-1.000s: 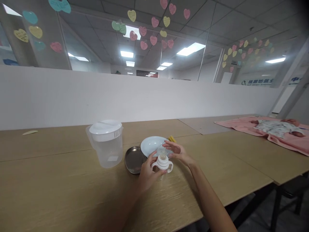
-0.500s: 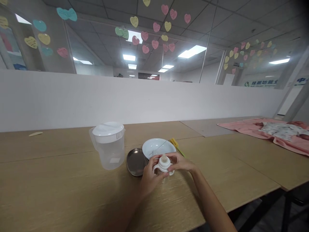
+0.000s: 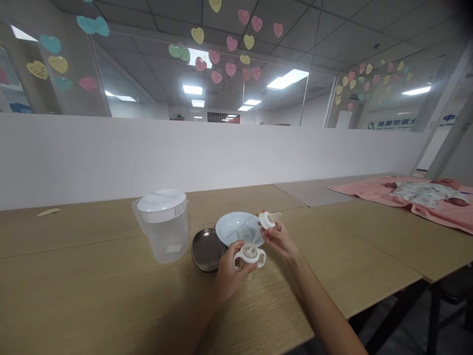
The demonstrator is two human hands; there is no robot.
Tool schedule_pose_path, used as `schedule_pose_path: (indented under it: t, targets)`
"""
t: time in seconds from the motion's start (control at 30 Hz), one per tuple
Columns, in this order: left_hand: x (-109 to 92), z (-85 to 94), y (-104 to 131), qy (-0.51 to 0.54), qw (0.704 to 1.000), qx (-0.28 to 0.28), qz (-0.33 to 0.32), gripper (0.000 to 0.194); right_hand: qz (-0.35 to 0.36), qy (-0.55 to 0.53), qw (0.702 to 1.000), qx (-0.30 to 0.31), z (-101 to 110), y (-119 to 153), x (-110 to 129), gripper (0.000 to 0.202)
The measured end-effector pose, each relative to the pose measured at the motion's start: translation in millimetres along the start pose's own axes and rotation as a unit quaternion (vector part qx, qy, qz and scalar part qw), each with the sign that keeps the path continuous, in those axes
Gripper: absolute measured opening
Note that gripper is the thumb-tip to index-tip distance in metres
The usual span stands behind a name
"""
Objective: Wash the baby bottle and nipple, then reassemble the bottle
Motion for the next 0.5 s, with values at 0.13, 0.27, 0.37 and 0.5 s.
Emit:
schedule_pose_path:
  t: [0.13, 0.27, 0.37, 0.5]
  targets:
    - [1.6, -1.0, 0.5, -0.016, 1.000, 0.006, 0.003, 0.050, 0.022, -0.127, 0.992, 0.011, -5.2, 1.7, 6.5, 0.046]
    - [4.8, -1.8, 1.0, -0.035, 0.999, 0.017, -0.009, 0.047, 0.022, -0.205, 0.978, -0.013, -3.5, -0.4, 8.6, 0.034]
    - [5.4, -1.8, 0.8, -0.049, 0.998, 0.020, -0.022, 0.047, 0.016, -0.210, 0.976, -0.047, 2.5, -7.4, 3.6, 0.025]
    - [3.8, -1.2, 0.6, -0.063, 0.997, 0.023, -0.030, 0.046, 0.017, -0.140, 0.981, -0.133, 11.7, -19.4, -9.8, 0.028]
Point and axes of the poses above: each hand's wrist, its own y-axis away from the middle knuckle, its own z-axis out of the back of the hand, x = y × z, the point moved 1 cm from there along -y, towards the middle knuckle, and after that the axes turned 14 degrees about -z, right-handed, at the moved point
